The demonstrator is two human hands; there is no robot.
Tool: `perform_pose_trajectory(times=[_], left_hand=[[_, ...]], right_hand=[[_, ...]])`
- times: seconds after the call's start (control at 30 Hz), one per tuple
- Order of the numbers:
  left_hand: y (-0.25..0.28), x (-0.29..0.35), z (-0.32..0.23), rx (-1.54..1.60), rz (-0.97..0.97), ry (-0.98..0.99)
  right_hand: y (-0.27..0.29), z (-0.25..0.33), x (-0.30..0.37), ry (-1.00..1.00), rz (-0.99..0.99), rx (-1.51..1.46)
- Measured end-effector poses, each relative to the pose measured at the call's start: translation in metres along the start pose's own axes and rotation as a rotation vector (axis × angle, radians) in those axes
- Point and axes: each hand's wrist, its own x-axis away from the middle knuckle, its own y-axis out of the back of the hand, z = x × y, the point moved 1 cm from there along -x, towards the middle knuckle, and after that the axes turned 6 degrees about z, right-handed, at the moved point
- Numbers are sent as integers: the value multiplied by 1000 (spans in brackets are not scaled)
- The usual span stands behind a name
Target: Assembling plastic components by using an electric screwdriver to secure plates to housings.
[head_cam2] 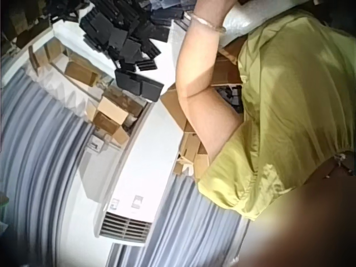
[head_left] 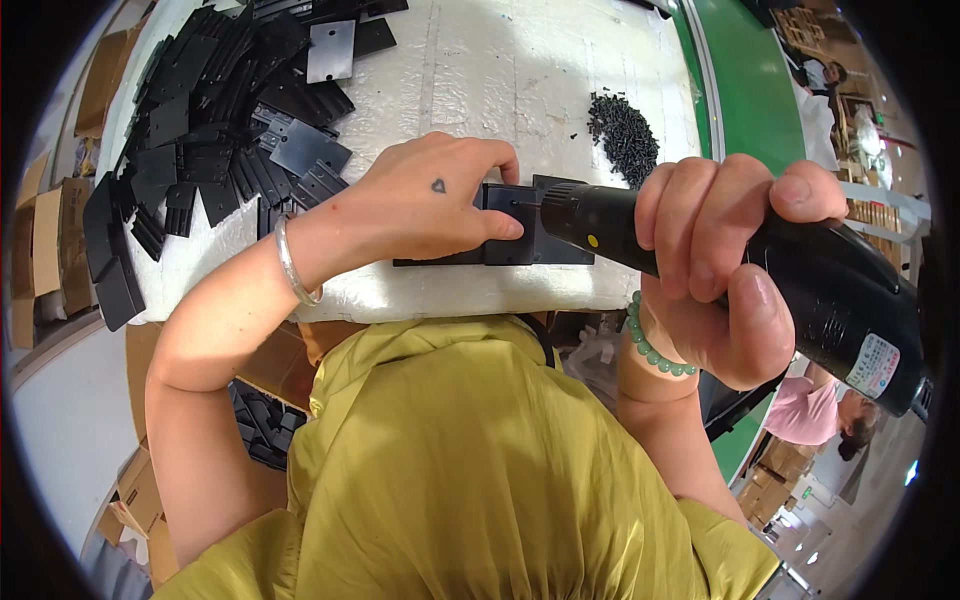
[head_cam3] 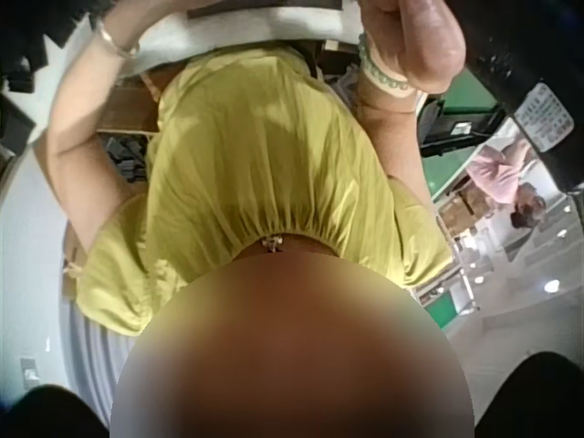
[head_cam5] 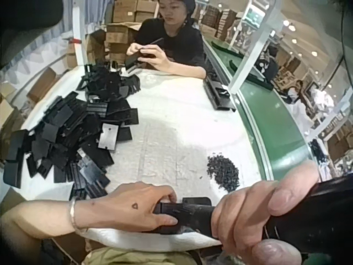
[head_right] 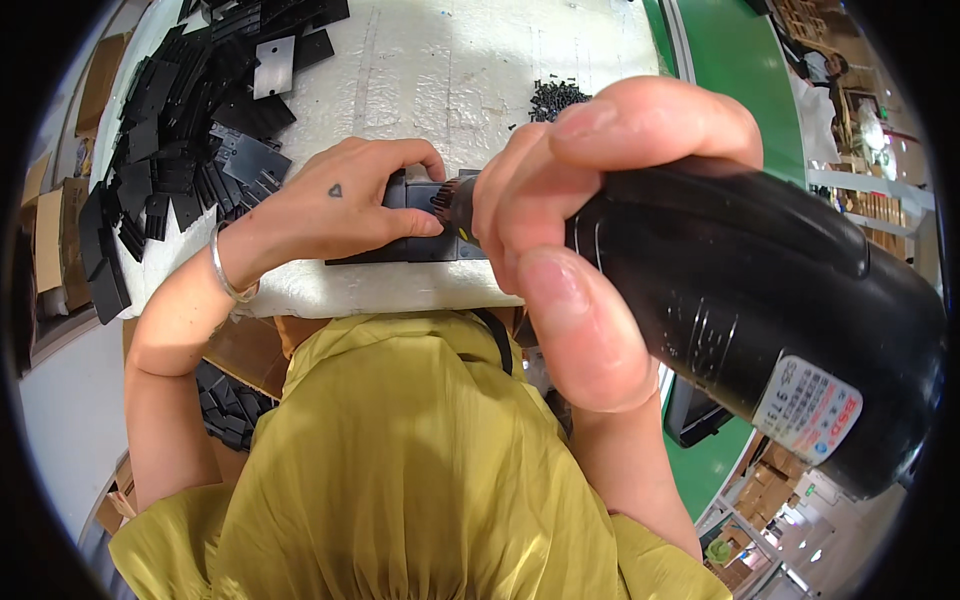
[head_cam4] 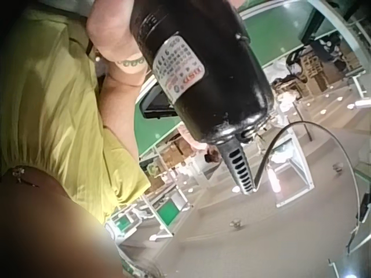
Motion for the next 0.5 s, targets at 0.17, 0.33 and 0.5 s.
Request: perform_pose_trajectory(times=[0.17, 0.33, 0.5], left_hand=[[-1, 2, 1, 18, -2, 48], [1, 1, -3, 36, 20, 43], [3, 6, -1, 27, 37, 66]], right_hand=[[-4, -7, -7, -14, 80, -8], [-19, 2, -14, -110, 83, 90], [-22, -7, -17, -84, 120, 101]])
